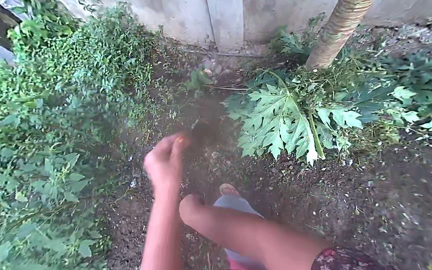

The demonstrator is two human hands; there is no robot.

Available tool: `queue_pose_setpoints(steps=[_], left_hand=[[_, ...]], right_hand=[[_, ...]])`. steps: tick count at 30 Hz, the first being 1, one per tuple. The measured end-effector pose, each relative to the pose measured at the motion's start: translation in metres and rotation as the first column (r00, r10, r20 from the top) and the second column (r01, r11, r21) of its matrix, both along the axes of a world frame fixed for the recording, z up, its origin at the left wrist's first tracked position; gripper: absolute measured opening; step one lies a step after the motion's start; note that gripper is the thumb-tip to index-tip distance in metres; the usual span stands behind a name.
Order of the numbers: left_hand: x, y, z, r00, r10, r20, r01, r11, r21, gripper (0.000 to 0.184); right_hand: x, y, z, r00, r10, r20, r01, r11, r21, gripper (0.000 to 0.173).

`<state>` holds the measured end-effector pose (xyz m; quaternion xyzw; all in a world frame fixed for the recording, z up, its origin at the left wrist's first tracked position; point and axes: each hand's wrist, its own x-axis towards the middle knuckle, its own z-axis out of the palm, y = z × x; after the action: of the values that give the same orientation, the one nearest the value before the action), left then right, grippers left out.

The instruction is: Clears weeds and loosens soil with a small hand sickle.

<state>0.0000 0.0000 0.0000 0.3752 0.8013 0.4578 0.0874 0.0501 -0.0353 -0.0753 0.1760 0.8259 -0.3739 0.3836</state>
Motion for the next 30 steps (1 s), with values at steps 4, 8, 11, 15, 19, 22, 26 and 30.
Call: queue_pose_setpoints(steps=[4, 8, 11, 15, 19, 22, 26, 30], left_hand=[[-0.017, -0.132, -0.043, 0.864, 0.446, -0.234, -0.468, 0.882, -0.049, 0.022], [-0.003, -0.238, -0.077, 0.779, 0.548, -0.304, -0.623, 0.729, -0.283, 0.010], [0.015, -0.293, -0.111, 0.883, 0.465, -0.069, -0.436, 0.755, -0.489, 0.048], [0.045, -0.367, -0.140, 0.871, 0.449, 0.201, -0.223, 0.725, -0.652, 0.127], [0.094, -0.466, -0.138, 0.742, 0.670, -0.036, -0.480, 0.493, -0.725, 0.052], [0.148, -0.532, -0.150, 0.544, 0.815, -0.201, -0.749, 0.363, -0.554, 0.049], [0.205, -0.558, -0.163, 0.435, 0.880, -0.190, -0.851, 0.333, -0.406, 0.079], [0.222, -0.558, -0.173, 0.445, 0.864, -0.234, -0.861, 0.342, -0.376, 0.065]], right_hand=[[0.009, 0.003, -0.035, 0.996, 0.011, -0.085, -0.003, 0.996, 0.087, 0.032], [0.006, 0.003, -0.049, 0.998, 0.060, -0.024, -0.054, 0.977, 0.205, 0.028], [0.009, 0.015, -0.063, 0.969, 0.240, 0.051, -0.242, 0.907, 0.344, 0.024], [0.029, 0.033, -0.081, 0.960, 0.223, 0.167, -0.276, 0.837, 0.473, 0.029], [0.045, 0.054, -0.087, 0.992, 0.096, 0.083, -0.123, 0.892, 0.436, 0.036], [0.058, 0.043, -0.107, 0.967, -0.255, -0.022, 0.253, 0.941, 0.226, 0.048], [0.071, -0.022, -0.165, 0.780, -0.617, -0.102, 0.613, 0.787, -0.072, 0.053], [0.089, -0.076, -0.206, 0.905, -0.423, -0.046, 0.424, 0.889, 0.173, 0.064]])
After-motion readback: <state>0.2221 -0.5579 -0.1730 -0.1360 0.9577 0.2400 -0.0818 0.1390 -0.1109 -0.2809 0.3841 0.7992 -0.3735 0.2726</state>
